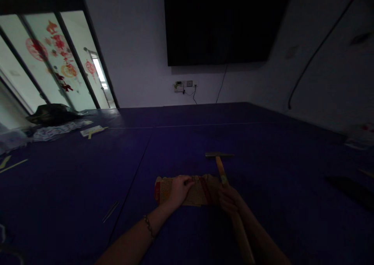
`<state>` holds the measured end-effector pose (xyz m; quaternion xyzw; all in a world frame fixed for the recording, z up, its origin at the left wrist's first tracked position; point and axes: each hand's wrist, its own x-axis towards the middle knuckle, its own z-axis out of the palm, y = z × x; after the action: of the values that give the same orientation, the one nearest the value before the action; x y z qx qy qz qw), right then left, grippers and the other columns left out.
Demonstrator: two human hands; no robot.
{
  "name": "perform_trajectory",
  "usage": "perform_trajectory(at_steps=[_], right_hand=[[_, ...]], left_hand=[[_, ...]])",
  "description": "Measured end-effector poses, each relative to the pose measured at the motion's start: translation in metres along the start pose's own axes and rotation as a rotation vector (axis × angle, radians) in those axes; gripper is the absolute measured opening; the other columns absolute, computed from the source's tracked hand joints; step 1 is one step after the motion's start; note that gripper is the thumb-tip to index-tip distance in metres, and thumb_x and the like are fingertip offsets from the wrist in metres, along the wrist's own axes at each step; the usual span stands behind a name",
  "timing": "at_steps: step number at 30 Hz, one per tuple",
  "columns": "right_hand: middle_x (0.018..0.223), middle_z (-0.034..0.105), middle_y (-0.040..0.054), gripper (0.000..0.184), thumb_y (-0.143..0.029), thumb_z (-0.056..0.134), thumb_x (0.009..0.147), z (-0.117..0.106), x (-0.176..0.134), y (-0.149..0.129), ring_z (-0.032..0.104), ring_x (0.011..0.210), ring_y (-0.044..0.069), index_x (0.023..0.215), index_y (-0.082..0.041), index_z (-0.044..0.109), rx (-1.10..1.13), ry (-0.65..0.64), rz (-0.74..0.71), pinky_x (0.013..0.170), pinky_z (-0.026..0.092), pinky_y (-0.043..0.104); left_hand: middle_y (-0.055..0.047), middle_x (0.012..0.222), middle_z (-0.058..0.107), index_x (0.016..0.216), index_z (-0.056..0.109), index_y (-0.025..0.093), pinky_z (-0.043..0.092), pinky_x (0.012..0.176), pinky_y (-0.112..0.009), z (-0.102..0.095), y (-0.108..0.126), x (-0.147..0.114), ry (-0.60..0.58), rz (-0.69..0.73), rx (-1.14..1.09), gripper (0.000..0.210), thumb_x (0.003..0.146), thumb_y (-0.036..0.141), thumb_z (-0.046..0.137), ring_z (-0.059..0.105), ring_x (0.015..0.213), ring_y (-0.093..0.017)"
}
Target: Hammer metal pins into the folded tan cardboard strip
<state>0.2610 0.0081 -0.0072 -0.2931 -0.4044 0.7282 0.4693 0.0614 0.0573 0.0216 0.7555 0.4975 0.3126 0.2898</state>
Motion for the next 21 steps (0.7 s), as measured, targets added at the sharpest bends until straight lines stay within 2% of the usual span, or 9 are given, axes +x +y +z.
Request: perform_trajectory(at_steps=[5, 10, 16, 21], right_hand=[[0.031, 0.024, -0.0178, 0.041, -0.048, 0.069, 0.062, -0.001, -0.001, 0.01, 0.002, 0.022, 0.0, 0.064, -0.023, 0.037, 0.084, 0.084, -0.03, 0.02, 0.02, 0.013], [0.031, 0.021, -0.0188, 0.045, -0.046, 0.073, 0.057, 0.001, -0.001, 0.015, 0.001, 0.022, -0.001, 0.062, -0.023, 0.035, 0.117, 0.112, -0.008, 0.019, 0.019, 0.013], [0.031, 0.024, -0.0175, 0.041, -0.044, 0.071, 0.059, 0.003, -0.003, 0.014, 0.007, 0.021, 0.0, 0.061, -0.023, 0.036, 0.121, 0.13, 0.008, 0.02, 0.02, 0.013], [0.028, 0.018, -0.0182, 0.046, -0.047, 0.071, 0.058, 0.005, -0.004, 0.013, 0.002, 0.021, -0.001, 0.056, -0.023, 0.032, 0.108, 0.123, 0.028, 0.019, 0.017, 0.012]], left_hand=[[-0.005, 0.081, 0.07, 0.078, 0.07, 0.017, 0.044, 0.076, -0.029, 0.001, 0.001, -0.001, 0.005, 0.009, -0.007, 0.013, 0.076, 0.02, 0.058, 0.06, 0.078, -0.018], [-0.005, 0.085, 0.07, 0.076, 0.072, 0.017, 0.043, 0.081, -0.03, 0.002, -0.001, 0.001, -0.004, 0.043, -0.025, 0.01, 0.073, 0.019, 0.062, 0.061, 0.083, -0.018], [-0.003, 0.081, 0.071, 0.077, 0.072, 0.02, 0.044, 0.078, -0.029, 0.004, -0.005, 0.003, -0.022, 0.053, -0.033, 0.012, 0.075, 0.022, 0.061, 0.061, 0.08, -0.017], [-0.004, 0.081, 0.071, 0.077, 0.072, 0.019, 0.043, 0.077, -0.029, 0.003, -0.002, 0.002, -0.039, 0.067, 0.001, 0.01, 0.074, 0.02, 0.062, 0.061, 0.079, -0.017]])
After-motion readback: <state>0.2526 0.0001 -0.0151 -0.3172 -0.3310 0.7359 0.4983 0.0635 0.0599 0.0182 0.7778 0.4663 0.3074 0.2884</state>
